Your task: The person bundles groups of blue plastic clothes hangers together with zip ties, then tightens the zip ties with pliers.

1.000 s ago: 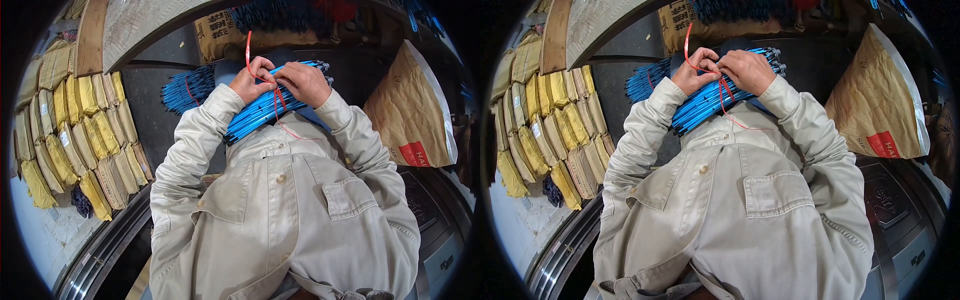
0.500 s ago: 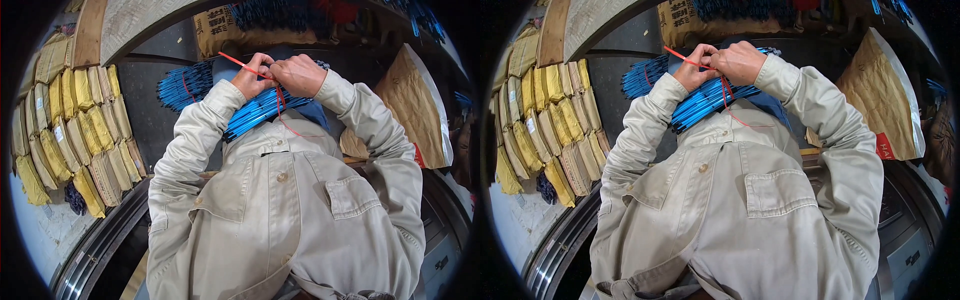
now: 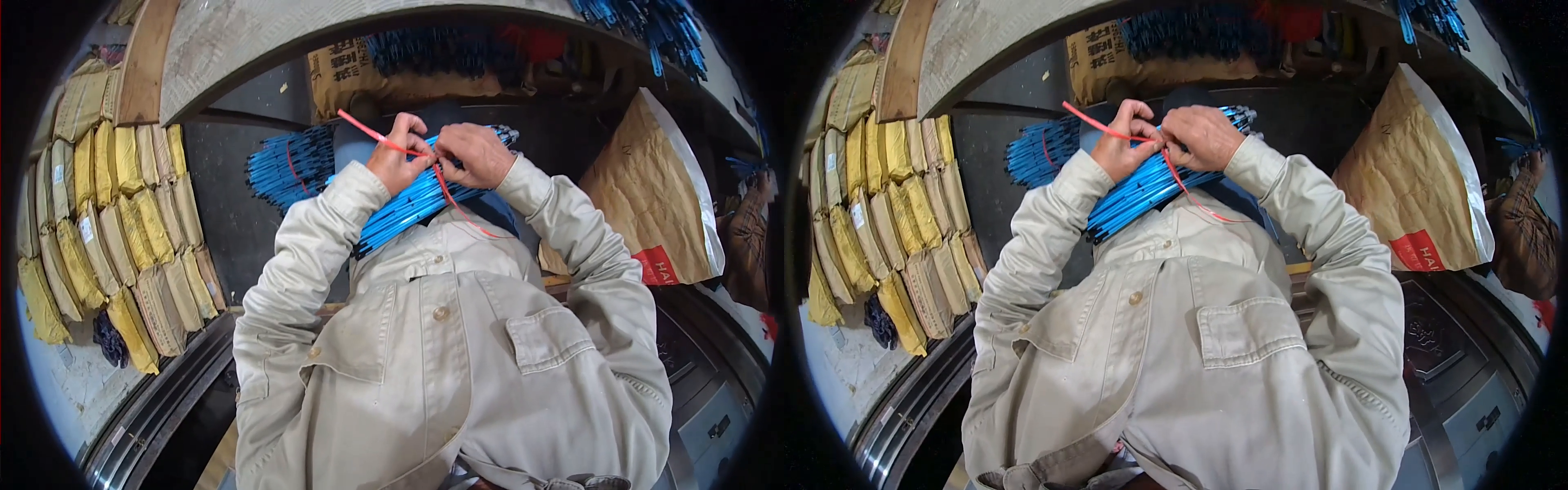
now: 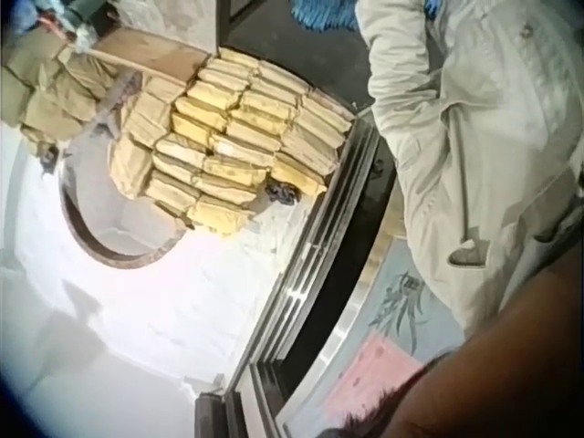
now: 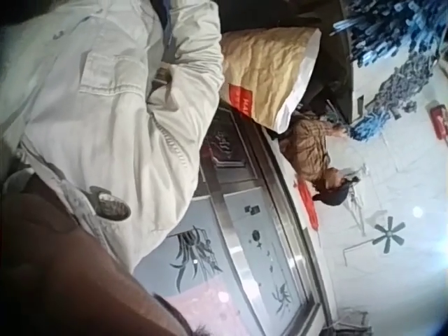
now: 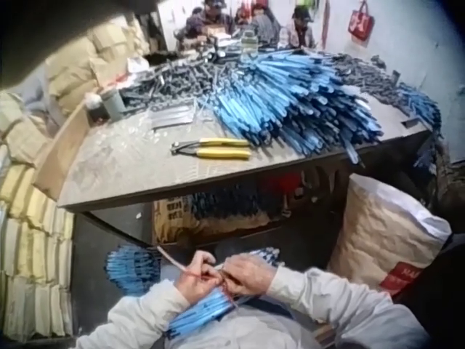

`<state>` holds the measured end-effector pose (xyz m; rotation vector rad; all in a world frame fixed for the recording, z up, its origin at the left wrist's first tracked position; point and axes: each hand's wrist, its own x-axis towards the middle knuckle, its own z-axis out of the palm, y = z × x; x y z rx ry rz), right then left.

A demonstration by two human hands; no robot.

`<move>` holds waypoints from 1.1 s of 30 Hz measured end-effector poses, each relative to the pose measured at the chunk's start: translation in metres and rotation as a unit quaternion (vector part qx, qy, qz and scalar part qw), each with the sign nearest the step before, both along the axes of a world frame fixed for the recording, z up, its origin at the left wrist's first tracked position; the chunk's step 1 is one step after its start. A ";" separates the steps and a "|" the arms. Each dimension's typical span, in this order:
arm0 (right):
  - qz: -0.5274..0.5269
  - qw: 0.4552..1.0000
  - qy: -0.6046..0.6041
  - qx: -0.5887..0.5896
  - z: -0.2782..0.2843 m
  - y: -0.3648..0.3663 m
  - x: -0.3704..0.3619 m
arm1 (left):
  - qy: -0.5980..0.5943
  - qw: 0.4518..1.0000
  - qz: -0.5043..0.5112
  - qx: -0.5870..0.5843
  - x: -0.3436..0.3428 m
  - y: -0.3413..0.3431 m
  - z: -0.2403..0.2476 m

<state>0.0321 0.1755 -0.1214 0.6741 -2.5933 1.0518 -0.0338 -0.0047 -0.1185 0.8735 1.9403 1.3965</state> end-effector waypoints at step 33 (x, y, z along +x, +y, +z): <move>0.005 0.955 -0.226 -0.190 -0.008 0.009 -0.011 | 0.318 0.945 0.065 -0.037 0.021 0.005 0.012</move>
